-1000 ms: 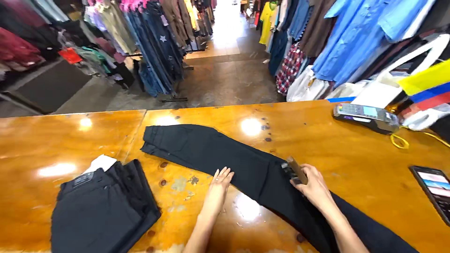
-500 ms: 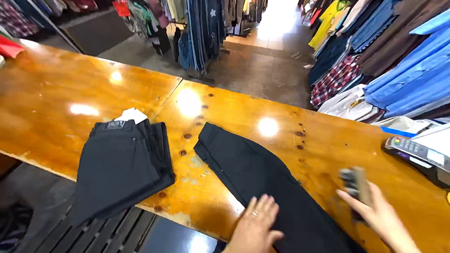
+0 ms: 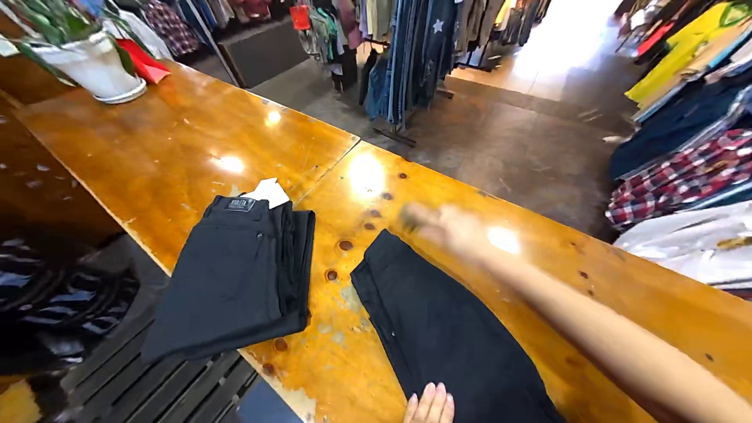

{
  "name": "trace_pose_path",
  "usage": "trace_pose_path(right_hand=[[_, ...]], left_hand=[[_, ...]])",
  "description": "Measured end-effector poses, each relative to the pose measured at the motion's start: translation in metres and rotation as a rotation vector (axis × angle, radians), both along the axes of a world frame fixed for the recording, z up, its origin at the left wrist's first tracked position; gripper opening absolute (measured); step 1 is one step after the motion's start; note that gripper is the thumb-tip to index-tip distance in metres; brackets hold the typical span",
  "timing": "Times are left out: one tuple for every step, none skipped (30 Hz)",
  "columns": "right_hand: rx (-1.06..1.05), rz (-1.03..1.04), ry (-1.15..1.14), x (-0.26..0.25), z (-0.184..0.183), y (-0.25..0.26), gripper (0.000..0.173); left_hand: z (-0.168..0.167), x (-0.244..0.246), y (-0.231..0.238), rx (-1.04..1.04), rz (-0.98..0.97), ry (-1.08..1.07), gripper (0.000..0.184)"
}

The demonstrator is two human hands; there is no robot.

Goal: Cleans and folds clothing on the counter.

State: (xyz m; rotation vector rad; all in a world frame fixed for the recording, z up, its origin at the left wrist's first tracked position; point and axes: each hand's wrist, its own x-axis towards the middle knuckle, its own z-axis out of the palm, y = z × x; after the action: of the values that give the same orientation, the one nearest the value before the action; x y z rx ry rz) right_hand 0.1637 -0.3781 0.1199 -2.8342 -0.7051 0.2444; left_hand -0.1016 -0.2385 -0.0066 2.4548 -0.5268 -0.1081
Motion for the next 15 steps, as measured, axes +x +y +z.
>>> trace_pose_path(right_hand=[[0.070, 0.270, -0.077, -0.021, -0.028, 0.008, 0.039], [0.143, 0.486, -0.101, -0.038, -0.048, 0.014, 0.037], [0.136, 0.595, -0.123, -0.033, -0.058, 0.015, 0.038], [0.085, 0.568, -0.104, -0.012, -0.056, 0.012, 0.038], [-0.002, 0.434, -0.069, 0.020, -0.049, 0.000, 0.040], [-0.086, 0.246, -0.037, 0.053, -0.041, -0.017, 0.043], [-0.101, 0.094, -0.006, 0.074, -0.035, -0.036, 0.042], [-0.073, 0.003, -0.009, 0.075, -0.032, -0.049, 0.040], [-0.025, -0.035, -0.040, 0.055, -0.030, -0.050, 0.036], [0.015, -0.014, -0.079, 0.022, -0.026, -0.040, 0.029], [0.060, 0.042, -0.067, -0.027, -0.031, -0.028, 0.028], [0.082, 0.154, -0.067, -0.075, -0.041, -0.025, 0.026], [0.067, 0.233, -0.099, -0.105, -0.050, -0.034, 0.025], [0.047, 0.216, -0.155, -0.114, -0.055, -0.057, 0.021], [-0.019, 0.066, -0.202, -0.115, -0.055, -0.097, 0.021]], left_hand=[[0.000, -0.003, -0.003, -0.016, 0.014, 0.015, 0.046], [0.001, -0.006, -0.005, -0.025, 0.020, 0.025, 0.046], [0.002, -0.004, -0.005, -0.032, 0.024, 0.030, 0.046], [0.002, -0.002, -0.003, -0.034, 0.024, 0.047, 0.047], [0.002, -0.003, -0.002, -0.026, 0.026, 0.052, 0.048], [0.002, -0.004, -0.002, -0.017, 0.033, 0.040, 0.048], [0.002, -0.006, -0.005, -0.009, 0.037, 0.025, 0.047], [0.003, -0.008, -0.003, -0.001, 0.025, 0.021, 0.047], [0.005, -0.006, 0.001, 0.006, 0.008, 0.024, 0.047], [0.006, -0.002, 0.002, 0.006, -0.003, 0.037, 0.047], [0.008, -0.003, 0.000, 0.013, -0.011, 0.054, 0.047], [0.008, -0.007, -0.001, 0.039, -0.027, 0.046, 0.048], [0.006, -0.006, 0.001, 0.070, -0.038, 0.003, 0.048], [0.006, -0.002, 0.005, 0.072, -0.063, 0.000, 0.050], [0.005, 0.000, 0.008, 0.067, -0.081, -0.020, 0.051]])
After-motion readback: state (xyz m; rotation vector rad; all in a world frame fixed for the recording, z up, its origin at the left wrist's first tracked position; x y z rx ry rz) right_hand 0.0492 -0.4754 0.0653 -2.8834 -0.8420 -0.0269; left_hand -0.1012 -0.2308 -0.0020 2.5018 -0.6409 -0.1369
